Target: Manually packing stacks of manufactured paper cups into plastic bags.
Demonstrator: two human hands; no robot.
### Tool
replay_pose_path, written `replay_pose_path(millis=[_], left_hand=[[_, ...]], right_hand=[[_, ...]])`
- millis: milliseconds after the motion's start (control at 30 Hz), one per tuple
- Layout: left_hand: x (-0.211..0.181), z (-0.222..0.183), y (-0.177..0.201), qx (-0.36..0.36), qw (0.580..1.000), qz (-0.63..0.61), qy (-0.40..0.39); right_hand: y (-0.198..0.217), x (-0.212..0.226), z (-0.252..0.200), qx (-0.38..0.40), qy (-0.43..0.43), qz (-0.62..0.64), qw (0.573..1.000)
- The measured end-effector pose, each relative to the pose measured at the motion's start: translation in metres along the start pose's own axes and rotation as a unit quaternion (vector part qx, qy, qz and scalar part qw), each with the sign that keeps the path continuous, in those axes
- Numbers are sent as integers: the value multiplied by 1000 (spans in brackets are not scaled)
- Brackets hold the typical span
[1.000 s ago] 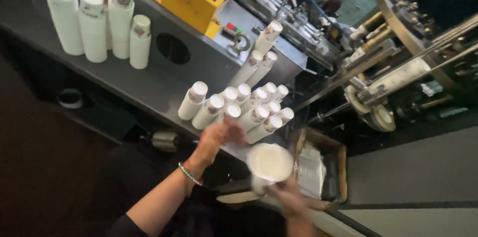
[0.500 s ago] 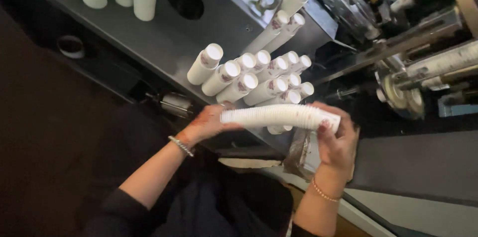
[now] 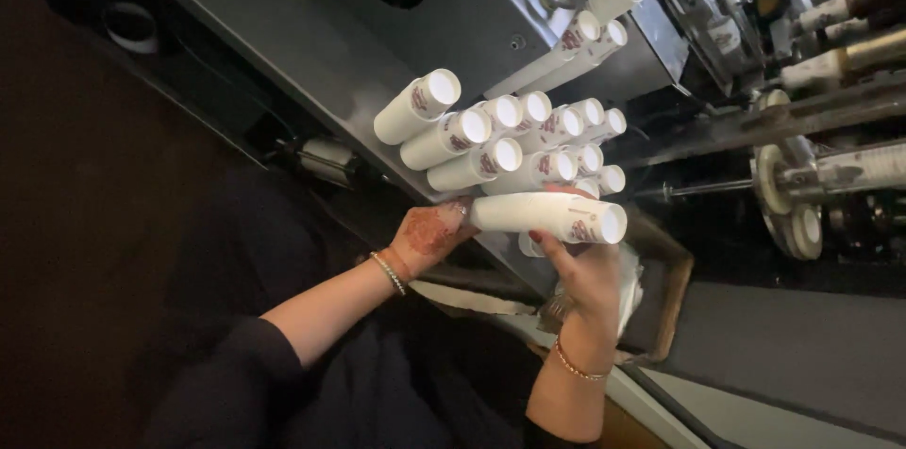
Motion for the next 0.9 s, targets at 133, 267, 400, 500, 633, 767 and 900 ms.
replay_pose_path(millis=[133,267,400,500,633,767,900], left_hand=[[8,-3,1,-18,999,50,10],[-13,4,29,-63,998,-8,19],[-23,12,40,-53,991,-110,62],[-20,18,33,-41,980,-179,78],[-20,24,26,-18,968,-224,109],[-16,26,20,-6,965,-229,125],[-17,28,17,-26,971,-218,91]], right_hand=[[-2,-11,12,-56,-8,-93,994],[-9,-11,19,-83,41,-164,982],[-14,-12,20,-97,0,-87,991],[-12,-10,18,-111,11,-129,985],[-12,-9,18,-120,42,-152,980],[-9,-26,21,-100,-9,-73,992],[-8,-26,23,-113,28,-158,981]])
Point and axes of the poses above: each hand's wrist, its own z-axis towards the middle knuckle, its own y-axis out of the back of the hand, x = y × z, the point moved 4 cm from there along z, towards the middle knuckle, and after that the axes turned 8 degrees about -z, right-handed, at the moved point
